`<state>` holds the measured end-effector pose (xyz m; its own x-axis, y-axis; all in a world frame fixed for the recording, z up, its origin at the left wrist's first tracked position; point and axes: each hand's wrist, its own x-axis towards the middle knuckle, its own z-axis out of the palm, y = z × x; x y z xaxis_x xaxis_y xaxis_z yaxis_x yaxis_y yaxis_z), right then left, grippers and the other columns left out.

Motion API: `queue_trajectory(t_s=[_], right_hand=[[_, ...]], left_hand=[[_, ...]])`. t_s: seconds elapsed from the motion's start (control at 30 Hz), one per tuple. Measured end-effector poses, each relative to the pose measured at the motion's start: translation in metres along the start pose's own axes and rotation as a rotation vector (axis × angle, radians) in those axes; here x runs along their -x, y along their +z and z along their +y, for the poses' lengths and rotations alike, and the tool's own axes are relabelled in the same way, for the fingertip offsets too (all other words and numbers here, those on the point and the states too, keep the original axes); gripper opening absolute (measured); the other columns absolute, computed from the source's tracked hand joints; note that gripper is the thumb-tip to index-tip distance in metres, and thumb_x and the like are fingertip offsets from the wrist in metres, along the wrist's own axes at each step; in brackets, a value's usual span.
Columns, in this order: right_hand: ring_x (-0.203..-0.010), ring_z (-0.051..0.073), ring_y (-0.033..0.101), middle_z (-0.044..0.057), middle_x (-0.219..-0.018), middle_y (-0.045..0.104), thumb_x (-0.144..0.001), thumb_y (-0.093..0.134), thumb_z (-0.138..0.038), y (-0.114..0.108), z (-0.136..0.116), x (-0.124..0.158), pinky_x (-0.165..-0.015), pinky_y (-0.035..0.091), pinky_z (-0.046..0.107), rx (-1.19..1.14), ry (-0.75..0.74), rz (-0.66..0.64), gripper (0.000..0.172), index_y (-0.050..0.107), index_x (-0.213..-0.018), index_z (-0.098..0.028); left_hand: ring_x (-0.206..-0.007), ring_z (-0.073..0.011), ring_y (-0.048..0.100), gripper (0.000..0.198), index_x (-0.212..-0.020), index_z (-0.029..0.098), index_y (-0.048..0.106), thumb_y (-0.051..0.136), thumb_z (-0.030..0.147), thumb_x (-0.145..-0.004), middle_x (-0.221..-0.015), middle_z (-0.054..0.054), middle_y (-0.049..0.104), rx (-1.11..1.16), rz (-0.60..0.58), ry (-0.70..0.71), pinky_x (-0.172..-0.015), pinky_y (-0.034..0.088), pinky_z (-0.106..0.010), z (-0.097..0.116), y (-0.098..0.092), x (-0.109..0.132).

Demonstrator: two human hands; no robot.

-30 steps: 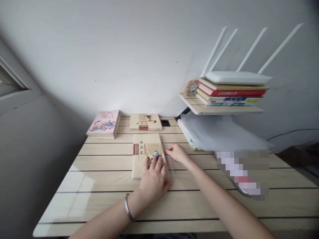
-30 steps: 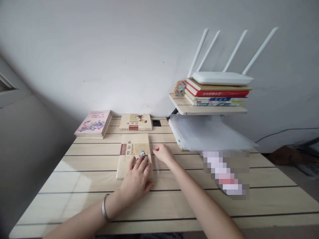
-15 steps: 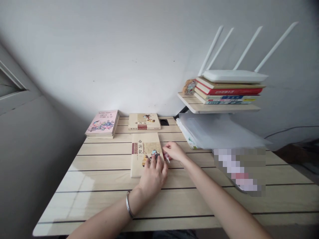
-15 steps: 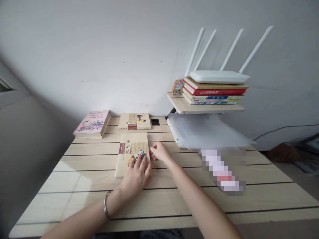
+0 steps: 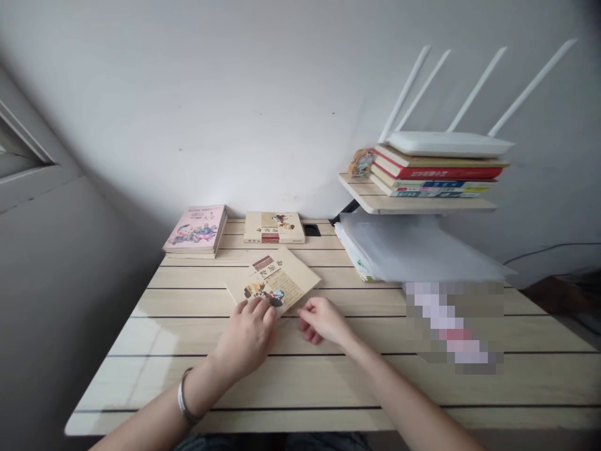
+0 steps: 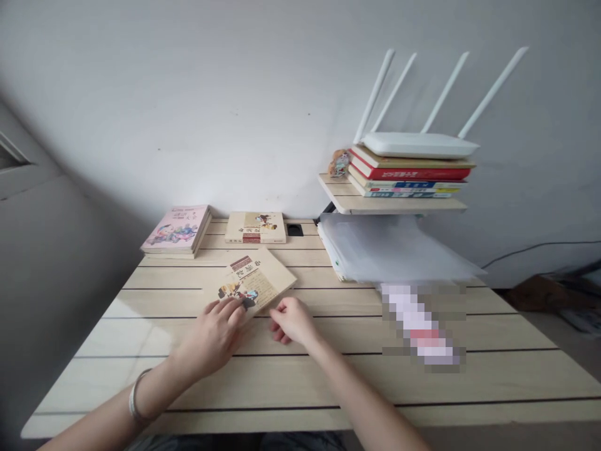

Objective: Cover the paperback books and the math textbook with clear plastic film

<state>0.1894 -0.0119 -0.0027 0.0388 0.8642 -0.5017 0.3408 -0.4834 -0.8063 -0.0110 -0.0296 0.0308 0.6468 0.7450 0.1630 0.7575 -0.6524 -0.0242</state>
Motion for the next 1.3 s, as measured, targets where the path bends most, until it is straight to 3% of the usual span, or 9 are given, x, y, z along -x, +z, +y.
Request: queue_trajectory(t_s=[0.23,0.53,0.93,1.07,1.2,1.3], right_hand=[[-0.034,0.008,0.054,-0.005,-0.051,0.061,-0.087,0.051,-0.020,0.000,0.000,0.001,-0.029,0.040,0.016,0.010,-0.003,0.030,0.015,0.045,-0.072,-0.018],[-0.033,0.007,0.053,-0.005,-0.052,0.062,-0.086,0.052,-0.018,0.000,0.001,0.003,-0.028,0.038,0.015,0.000,-0.016,0.041,0.015,0.046,-0.071,-0.018],[-0.031,0.007,0.052,-0.006,-0.049,0.060,-0.082,0.053,-0.016,0.004,0.003,0.001,-0.026,0.037,0.015,0.013,-0.032,0.072,0.015,0.047,-0.069,-0.018],[-0.032,0.007,0.051,-0.005,-0.051,0.060,-0.081,0.053,-0.016,0.005,0.002,0.003,-0.026,0.036,0.015,0.023,-0.051,0.095,0.013,0.048,-0.069,-0.018],[-0.033,0.008,0.053,-0.004,-0.053,0.060,-0.079,0.054,-0.020,0.005,0.006,0.002,-0.026,0.035,0.015,0.048,-0.091,0.124,0.010,0.050,-0.070,-0.019],[-0.033,0.008,0.053,-0.005,-0.054,0.061,-0.079,0.053,-0.021,0.007,0.009,0.001,-0.026,0.035,0.016,0.052,-0.107,0.149,0.008,0.049,-0.072,-0.019]], left_hand=[[-0.103,-0.0290,0.053,0.031,-0.113,0.012,0.056,0.048,0.019,-0.083,-0.110,-0.016,0.058,-0.089,-0.001,-0.183,-0.079,0.047,-0.042,0.016,0.006,-0.031],[-0.113,-0.0342,0.052,0.042,-0.129,0.007,0.050,0.041,0.013,-0.088,-0.126,-0.024,0.053,-0.192,0.004,-0.132,-0.087,0.047,-0.049,0.014,0.023,-0.028],[-0.105,-0.0443,0.059,0.046,-0.131,0.012,0.050,0.035,0.007,-0.087,-0.119,-0.033,0.056,-0.249,-0.116,-0.177,-0.070,0.052,-0.055,0.029,0.018,-0.045],[-0.101,-0.0409,0.062,0.050,-0.132,0.016,0.048,0.036,0.004,-0.086,-0.123,-0.029,0.055,-0.209,-0.088,-0.145,-0.064,0.055,-0.048,0.023,0.008,-0.045],[-0.096,-0.0357,0.064,0.058,-0.135,0.032,0.044,0.041,0.005,-0.084,-0.142,-0.020,0.041,-0.139,-0.120,-0.044,-0.058,0.056,-0.040,0.012,-0.007,-0.044],[-0.101,-0.0367,0.062,0.052,-0.125,0.035,0.055,0.043,0.007,-0.084,-0.148,-0.014,0.033,-0.134,-0.181,0.018,-0.058,0.056,-0.039,0.009,-0.011,-0.043]])
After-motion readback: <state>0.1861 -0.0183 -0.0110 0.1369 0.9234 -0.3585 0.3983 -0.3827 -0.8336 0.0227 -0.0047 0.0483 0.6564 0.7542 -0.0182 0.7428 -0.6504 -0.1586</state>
